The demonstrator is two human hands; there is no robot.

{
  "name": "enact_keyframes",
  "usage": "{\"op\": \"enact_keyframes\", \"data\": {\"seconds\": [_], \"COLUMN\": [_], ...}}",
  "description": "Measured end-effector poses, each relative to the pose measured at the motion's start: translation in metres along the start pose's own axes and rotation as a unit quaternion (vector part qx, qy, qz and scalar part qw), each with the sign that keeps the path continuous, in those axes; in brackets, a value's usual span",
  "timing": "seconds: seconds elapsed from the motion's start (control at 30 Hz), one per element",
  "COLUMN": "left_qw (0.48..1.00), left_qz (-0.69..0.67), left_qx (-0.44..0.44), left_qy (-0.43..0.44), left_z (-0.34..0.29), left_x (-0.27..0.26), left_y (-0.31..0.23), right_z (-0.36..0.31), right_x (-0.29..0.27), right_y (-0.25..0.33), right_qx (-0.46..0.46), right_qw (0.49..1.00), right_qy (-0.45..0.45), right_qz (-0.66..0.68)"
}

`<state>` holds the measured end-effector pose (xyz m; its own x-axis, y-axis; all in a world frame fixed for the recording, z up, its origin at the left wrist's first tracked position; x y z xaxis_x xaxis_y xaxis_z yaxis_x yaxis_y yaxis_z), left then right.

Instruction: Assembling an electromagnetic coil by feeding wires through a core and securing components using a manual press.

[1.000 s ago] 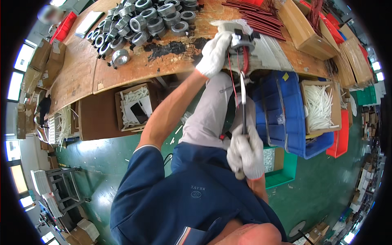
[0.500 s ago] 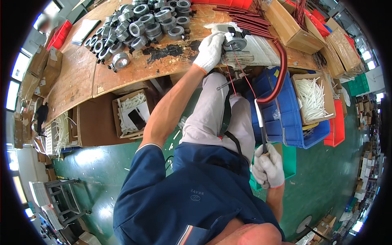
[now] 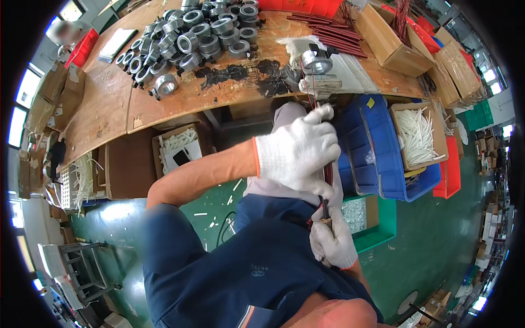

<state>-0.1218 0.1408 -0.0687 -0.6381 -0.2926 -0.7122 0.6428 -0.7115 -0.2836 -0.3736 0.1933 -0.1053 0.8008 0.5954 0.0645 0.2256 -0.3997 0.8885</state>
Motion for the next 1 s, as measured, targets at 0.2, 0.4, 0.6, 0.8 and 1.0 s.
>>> {"op": "enact_keyframes", "data": {"seconds": [0.2,0.4,0.6,0.8,1.0], "left_qw": [0.988,0.94,0.531,0.562,0.432], "left_qz": [0.034,-0.228,-0.575,-0.51,-0.886], "left_qx": [0.074,0.007,-0.23,-0.311,-0.052], "left_qy": [-0.135,-0.256,-0.579,-0.571,-0.157], "left_z": [-0.028,-0.056,-0.086,-0.028,0.021], "left_x": [0.002,-0.026,-0.03,-0.104,-0.057], "left_y": [0.014,0.033,0.075,0.174,0.336], "right_z": [0.013,0.105,0.13,0.141,0.199], "right_x": [0.025,0.012,-0.025,-0.042,-0.02], "right_y": [-0.004,-0.072,-0.027,0.047,0.107], "right_qx": [0.011,0.101,-0.011,-0.048,-0.013], "right_qw": [1.0,0.972,0.98,0.988,0.998], "right_qy": [0.012,-0.154,-0.168,-0.113,-0.023], "right_qz": [0.008,-0.149,-0.102,-0.099,-0.053]}}
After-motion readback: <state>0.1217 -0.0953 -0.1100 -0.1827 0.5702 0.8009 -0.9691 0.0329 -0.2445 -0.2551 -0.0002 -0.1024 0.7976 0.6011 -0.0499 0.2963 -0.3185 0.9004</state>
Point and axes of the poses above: each hand's wrist, its own z-axis towards the middle knuckle, its own x-axis out of the palm, y = z × x, the point moved 2 cm from there along z, towards the middle knuckle, and after that the axes turned 13 degrees about -y, right-handed, at the moved point
